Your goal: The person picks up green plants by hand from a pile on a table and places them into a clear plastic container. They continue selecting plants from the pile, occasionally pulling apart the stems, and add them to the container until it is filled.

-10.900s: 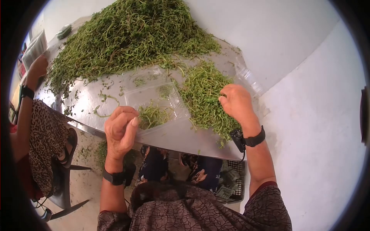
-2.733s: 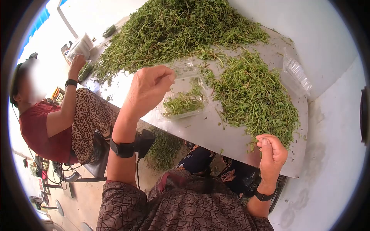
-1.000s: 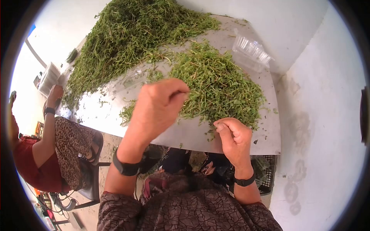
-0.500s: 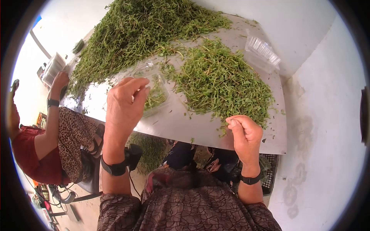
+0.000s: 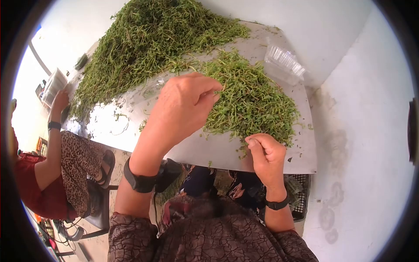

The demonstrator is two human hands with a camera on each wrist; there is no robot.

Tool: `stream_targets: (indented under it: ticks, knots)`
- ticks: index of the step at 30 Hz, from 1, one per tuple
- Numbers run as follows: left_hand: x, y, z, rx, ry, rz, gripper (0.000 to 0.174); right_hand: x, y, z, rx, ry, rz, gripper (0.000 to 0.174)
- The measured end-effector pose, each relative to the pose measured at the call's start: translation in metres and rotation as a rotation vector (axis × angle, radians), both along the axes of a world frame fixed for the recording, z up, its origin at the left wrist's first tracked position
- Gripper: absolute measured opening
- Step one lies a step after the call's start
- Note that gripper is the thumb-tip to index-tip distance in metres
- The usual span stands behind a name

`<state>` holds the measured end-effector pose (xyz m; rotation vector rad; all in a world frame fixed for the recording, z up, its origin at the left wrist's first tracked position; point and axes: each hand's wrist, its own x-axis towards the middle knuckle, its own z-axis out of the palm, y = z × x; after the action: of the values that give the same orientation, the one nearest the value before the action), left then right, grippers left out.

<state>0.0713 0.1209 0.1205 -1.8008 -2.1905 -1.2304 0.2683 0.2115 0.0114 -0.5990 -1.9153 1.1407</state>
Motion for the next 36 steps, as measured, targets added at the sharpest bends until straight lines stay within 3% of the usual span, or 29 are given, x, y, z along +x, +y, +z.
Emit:
stream_targets:
  ticks: [11,16,19,23,25,28,32,36]
  knots:
    - [-0.006,0.072,-0.03,-0.057,0.182,-0.042,0.023,-0.002,0.003,-0.001,0.052,0.03,0.004,0.005]
    - [-0.004,0.087,-0.042,-0.324,0.331,-0.036,0.038,-0.002,0.003,-0.001,0.049,0.028,0.002,0.005]
    - [-0.004,0.095,-0.05,-0.477,0.409,-0.017,0.038,-0.002,0.003,-0.001,0.057,0.035,0.002,0.005]
    - [-0.003,0.095,-0.061,-0.36,0.417,0.028,0.024,-0.001,0.003,0.0,0.074,0.038,0.009,0.005]
    - [-0.007,0.09,-0.063,-0.141,0.283,-0.02,0.012,0.001,0.002,0.004,0.036,-0.016,0.024,0.011]
    - [-0.009,0.08,-0.056,0.041,0.144,-0.037,0.008,0.0,0.001,0.002,0.035,-0.013,0.019,0.011]
    - [-0.004,0.06,-0.031,0.041,-0.075,-0.07,0.007,-0.002,0.002,0.0,0.052,0.03,0.012,0.006]
    - [-0.006,0.052,-0.024,0.014,-0.455,-0.08,0.008,-0.002,0.001,-0.001,0.032,0.043,0.005,0.007]
